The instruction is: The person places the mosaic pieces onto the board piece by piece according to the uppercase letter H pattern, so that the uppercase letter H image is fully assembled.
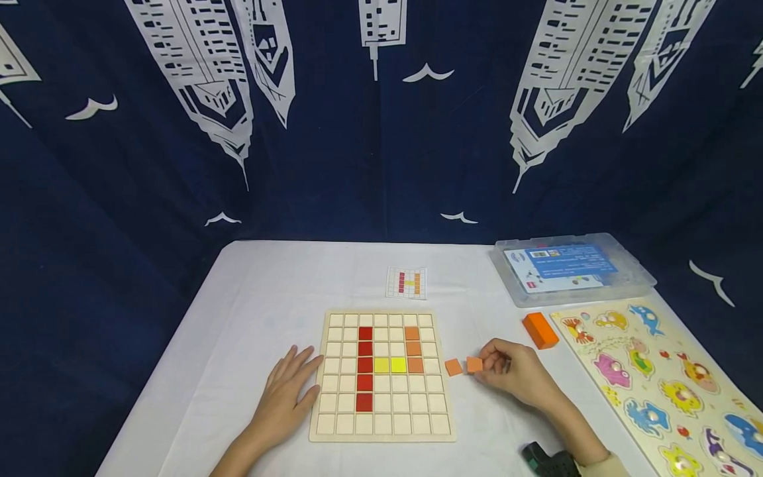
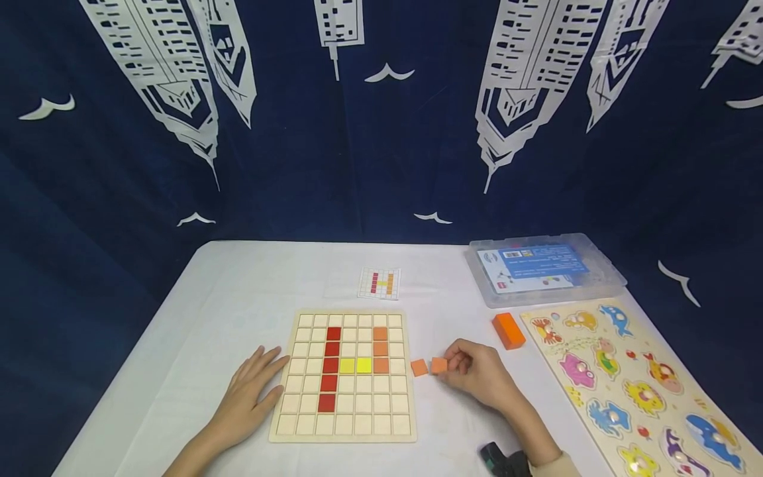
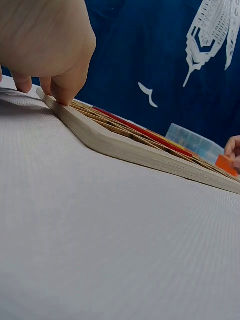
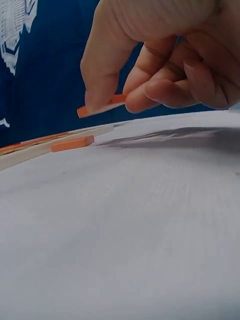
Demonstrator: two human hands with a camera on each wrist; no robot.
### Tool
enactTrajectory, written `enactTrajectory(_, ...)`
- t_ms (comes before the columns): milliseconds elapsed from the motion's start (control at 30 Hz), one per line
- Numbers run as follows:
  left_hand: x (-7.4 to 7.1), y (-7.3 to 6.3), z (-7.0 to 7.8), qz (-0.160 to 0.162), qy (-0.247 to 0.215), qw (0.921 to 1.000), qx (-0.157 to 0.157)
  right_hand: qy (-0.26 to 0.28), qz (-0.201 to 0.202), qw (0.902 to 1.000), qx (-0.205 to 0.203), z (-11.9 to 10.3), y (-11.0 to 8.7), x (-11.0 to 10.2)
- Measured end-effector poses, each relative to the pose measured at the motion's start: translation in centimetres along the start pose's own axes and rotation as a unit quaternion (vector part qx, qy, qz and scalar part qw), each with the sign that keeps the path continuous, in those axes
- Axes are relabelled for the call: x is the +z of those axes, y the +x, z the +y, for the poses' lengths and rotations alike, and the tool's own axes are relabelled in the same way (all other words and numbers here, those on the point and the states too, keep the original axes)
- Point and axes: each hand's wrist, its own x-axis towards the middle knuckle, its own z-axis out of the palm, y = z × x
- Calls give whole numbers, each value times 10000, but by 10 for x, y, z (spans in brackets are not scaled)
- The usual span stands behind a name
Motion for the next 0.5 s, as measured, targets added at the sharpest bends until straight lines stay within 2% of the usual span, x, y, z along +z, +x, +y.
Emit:
enactTrajectory(167, -1, 0, 0, -5, -18, 10000, 14, 32, -104, 9999, -28, -17, 11, 1)
enactTrajectory(500, 0, -1, -2, 7, -6, 10000, 19, 444, -792, 9956, -226, -48, 28, 24)
